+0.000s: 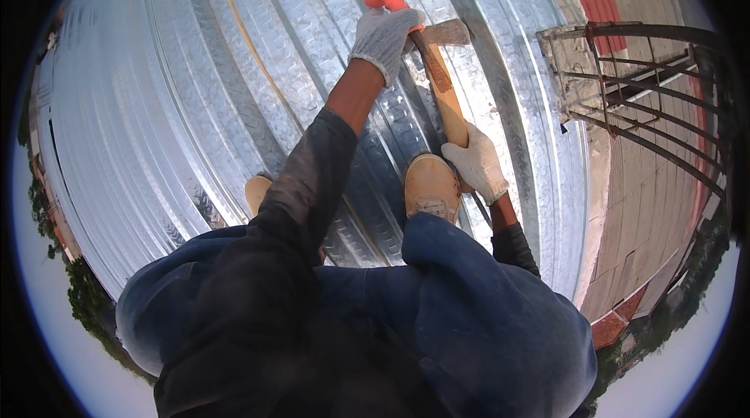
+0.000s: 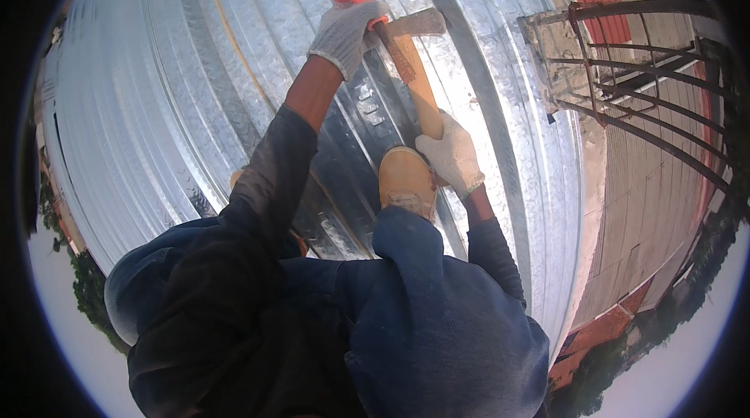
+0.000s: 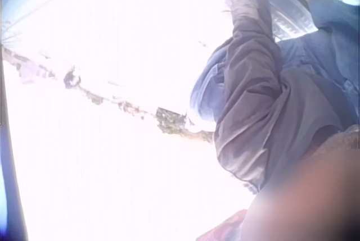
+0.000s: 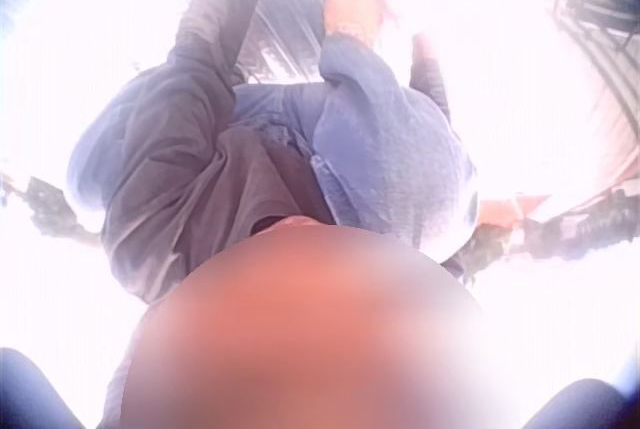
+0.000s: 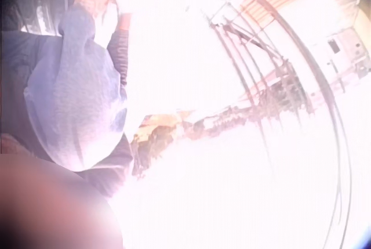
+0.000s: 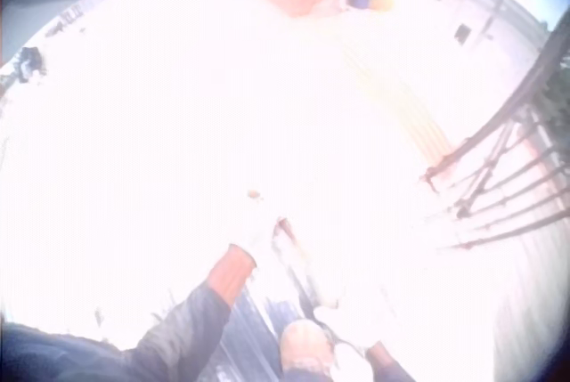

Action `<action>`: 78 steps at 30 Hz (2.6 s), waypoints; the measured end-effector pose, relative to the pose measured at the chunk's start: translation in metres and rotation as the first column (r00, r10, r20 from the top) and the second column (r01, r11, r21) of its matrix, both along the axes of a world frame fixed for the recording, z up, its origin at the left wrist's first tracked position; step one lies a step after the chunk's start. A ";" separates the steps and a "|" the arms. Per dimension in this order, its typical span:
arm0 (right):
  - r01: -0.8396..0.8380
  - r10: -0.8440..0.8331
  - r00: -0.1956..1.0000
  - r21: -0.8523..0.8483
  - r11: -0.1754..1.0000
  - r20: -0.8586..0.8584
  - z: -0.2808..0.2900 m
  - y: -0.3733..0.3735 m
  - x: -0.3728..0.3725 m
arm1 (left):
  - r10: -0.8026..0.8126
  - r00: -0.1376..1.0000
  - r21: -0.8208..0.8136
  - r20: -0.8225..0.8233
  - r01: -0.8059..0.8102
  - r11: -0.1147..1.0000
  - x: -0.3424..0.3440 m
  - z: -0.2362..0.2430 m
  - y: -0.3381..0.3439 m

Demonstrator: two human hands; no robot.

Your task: The person secures a corrugated metal roof sheet to the roof structure using a hammer and a red-handled punch tool. They repeatedly position the punch and strike it to fasten the sheet in place.

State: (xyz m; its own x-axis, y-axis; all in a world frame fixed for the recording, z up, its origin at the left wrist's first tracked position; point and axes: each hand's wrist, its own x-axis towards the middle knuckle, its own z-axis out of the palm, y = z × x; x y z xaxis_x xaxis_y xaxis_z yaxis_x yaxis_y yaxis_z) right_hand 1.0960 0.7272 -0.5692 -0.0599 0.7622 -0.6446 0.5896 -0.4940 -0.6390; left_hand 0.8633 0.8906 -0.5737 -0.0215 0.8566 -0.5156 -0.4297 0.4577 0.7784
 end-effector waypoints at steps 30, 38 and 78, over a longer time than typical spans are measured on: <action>0.608 -0.638 0.768 0.249 0.754 0.057 0.050 -0.099 0.061 | -0.322 0.942 0.325 0.091 0.277 0.904 0.125 -0.042 -0.023; 0.473 -0.521 0.844 0.285 0.834 0.124 0.059 -0.089 0.059 | -0.426 0.904 0.435 0.018 0.377 0.818 0.116 -0.050 -0.022; -0.347 0.180 0.825 0.228 0.910 0.536 0.269 0.077 0.044 | -0.519 0.845 0.522 0.129 0.387 0.760 0.123 -0.041 -0.004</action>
